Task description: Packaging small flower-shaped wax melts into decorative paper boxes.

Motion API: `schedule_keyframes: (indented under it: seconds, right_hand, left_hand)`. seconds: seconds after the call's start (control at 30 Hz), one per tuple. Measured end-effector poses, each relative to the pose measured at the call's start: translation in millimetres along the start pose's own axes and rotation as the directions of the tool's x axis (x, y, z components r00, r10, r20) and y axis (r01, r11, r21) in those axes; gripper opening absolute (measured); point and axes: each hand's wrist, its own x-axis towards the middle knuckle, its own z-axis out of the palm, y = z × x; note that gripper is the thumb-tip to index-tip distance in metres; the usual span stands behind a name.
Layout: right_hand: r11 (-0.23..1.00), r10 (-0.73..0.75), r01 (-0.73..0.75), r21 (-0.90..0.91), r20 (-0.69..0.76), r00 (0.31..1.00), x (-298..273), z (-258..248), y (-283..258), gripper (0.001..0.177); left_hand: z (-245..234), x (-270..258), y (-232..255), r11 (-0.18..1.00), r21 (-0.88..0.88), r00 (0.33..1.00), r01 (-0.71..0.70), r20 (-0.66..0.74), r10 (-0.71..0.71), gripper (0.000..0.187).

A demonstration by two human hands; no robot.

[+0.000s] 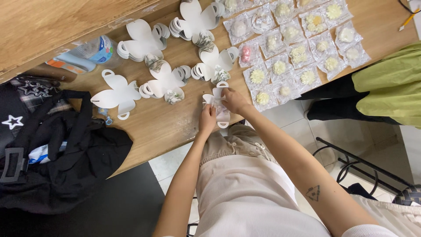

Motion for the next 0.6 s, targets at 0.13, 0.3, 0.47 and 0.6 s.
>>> schedule_keyframes:
  seconds: [0.13,0.3,0.47,0.6]
  right_hand:
    - [0.999,-0.038,0.035,0.034,0.074,0.997,1,-34,-14,0.02]
    - [0.967,-0.205,0.203,0.156,-0.001,0.979,-12,-93,-55,0.022]
    - [0.949,-0.024,0.051,0.311,-0.089,0.996,-35,-138,-99,0.019]
    - [0.879,-0.025,0.102,0.466,-0.168,0.985,-52,-153,-89,0.019]
  left_hand:
    - [-14,0,24,0.996,-0.044,0.997,0.075,0.01,-0.074,0.028]
    - [-41,-8,91,0.883,-0.417,0.972,0.217,0.01,-0.234,0.028]
    - [-66,-23,172,0.598,-0.753,0.96,0.276,0.179,-0.218,0.039]
    - [-73,-33,202,0.59,-0.778,0.974,0.215,0.217,-0.069,0.06]
